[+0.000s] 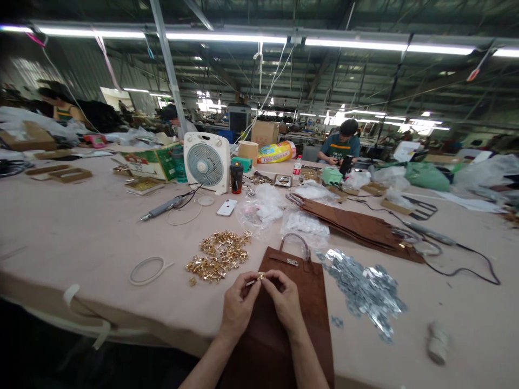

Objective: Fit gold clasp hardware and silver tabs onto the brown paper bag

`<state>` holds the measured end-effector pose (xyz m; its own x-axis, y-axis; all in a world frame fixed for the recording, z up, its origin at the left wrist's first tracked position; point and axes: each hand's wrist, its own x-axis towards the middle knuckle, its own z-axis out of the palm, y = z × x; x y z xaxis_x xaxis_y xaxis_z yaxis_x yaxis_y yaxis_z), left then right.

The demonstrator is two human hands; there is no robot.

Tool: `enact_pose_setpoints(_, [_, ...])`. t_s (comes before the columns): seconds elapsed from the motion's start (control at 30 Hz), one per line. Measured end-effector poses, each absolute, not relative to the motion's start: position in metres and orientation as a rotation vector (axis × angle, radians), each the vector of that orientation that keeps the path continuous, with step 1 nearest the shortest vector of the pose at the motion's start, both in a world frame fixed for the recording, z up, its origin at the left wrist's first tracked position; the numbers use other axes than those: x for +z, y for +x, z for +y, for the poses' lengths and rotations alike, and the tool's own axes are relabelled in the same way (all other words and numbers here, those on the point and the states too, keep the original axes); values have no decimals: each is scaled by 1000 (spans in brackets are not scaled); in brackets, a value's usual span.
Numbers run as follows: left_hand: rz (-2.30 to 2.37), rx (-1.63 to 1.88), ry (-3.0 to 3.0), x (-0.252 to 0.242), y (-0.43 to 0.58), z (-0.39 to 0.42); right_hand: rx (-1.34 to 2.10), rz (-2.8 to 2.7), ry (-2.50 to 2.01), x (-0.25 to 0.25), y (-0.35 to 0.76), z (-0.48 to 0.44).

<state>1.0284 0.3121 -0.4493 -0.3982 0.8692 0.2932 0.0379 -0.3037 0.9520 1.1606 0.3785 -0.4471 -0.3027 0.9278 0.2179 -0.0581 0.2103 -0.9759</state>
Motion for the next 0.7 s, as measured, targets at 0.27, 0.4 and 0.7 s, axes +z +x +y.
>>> enact_pose_setpoints(0.27, [1384,1730,1186,-453,1026,314,1306,-1581,-791,-442,1167,378])
enact_pose_setpoints(0.4, [1444,1690,1251,-452,1024,314,1263,-1640,-750,-443,1171,379])
enact_pose_setpoints(0.7, [1441,1655,1242,-450,1024,315,1120,-1706,-694,-438,1172,377])
